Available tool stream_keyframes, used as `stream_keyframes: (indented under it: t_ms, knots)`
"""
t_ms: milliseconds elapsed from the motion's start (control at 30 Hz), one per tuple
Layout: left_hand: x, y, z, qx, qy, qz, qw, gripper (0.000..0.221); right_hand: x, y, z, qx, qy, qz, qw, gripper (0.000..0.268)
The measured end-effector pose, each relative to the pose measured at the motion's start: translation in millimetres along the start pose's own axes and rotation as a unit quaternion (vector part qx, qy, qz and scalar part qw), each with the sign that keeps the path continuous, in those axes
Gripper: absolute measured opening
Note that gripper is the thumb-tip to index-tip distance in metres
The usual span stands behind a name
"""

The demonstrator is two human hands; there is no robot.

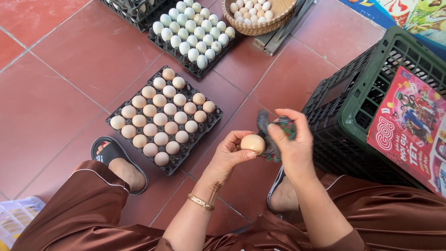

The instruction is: Manually cleaning eggs by wiping them with a cloth and organizing them into plastic egg trays.

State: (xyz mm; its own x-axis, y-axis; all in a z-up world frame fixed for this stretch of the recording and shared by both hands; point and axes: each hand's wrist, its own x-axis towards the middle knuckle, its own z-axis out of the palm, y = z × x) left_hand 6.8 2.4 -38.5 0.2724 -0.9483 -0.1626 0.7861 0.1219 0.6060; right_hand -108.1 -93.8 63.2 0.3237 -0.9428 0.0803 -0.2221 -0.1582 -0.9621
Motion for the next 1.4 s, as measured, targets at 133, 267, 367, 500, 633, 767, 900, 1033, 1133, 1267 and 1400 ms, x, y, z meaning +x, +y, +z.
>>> stream_keyframes:
  t_ms: [133, 267, 367, 500, 633, 767, 900, 1033, 1133, 1267, 1400]
  knots:
    - [-3.7, 7.9, 12.6, 0.133, 0.041, 0.044, 0.989, 0.064, -4.9, 4.3, 13.2, -0.186, -0.08, -0.095, 0.975, 0.035]
    - [-9.8, 12.6, 18.0, 0.121, 0.032, 0.057, 0.99, 0.069, 12.6, 22.0, 18.9, -0.145, -0.07, 0.041, 0.986, 0.026]
    - [-7.3, 11.3, 18.7, 0.052, -0.005, 0.071, 0.996, 0.07, 6.0, 52.4, 22.8, -0.037, -0.054, 0.092, 0.994, 0.028]
    - [-7.3, -2.8, -1.8, -0.119, -0.022, 0.039, 0.992, 0.063, -13.6, 50.3, 19.6, 0.021, -0.025, 0.158, 0.987, 0.036]
    - [0.8, -2.3, -16.3, -0.21, -0.023, 0.034, 0.977, 0.058, -3.5, 45.4, -7.9, 0.063, 0.03, 0.187, 0.98, 0.035]
    - [-1.0, 9.5, -5.9, -0.125, 0.004, 0.051, 0.991, 0.058, 10.4, 23.2, -16.5, 0.078, 0.049, 0.159, 0.983, 0.034]
    - [7.5, -2.6, -4.0, 0.079, 0.057, 0.055, 0.994, 0.071, 15.8, 9.9, -6.1, -0.032, -0.014, 0.02, 0.999, 0.042]
    - [4.6, 4.3, 6.9, 0.183, 0.093, 0.076, 0.976, 0.068, 19.3, 31.2, 22.9, -0.258, -0.111, -0.178, 0.943, 0.028]
    - [-0.1, 11.5, 8.3, 0.203, 0.088, 0.079, 0.972, 0.07, 38.4, 30.1, 23.3, -0.211, -0.136, 0.046, 0.967, 0.027]
    - [2.0, 4.6, 13.6, 0.133, 0.079, 0.067, 0.986, 0.073, 39.7, 54.3, 15.4, -0.164, -0.136, 0.096, 0.972, 0.029]
    - [4.5, 7.6, 3.8, 0.052, 0.066, 0.059, 0.995, 0.073, 21.2, 64.5, 4.1, -0.131, -0.086, 0.196, 0.968, 0.028]
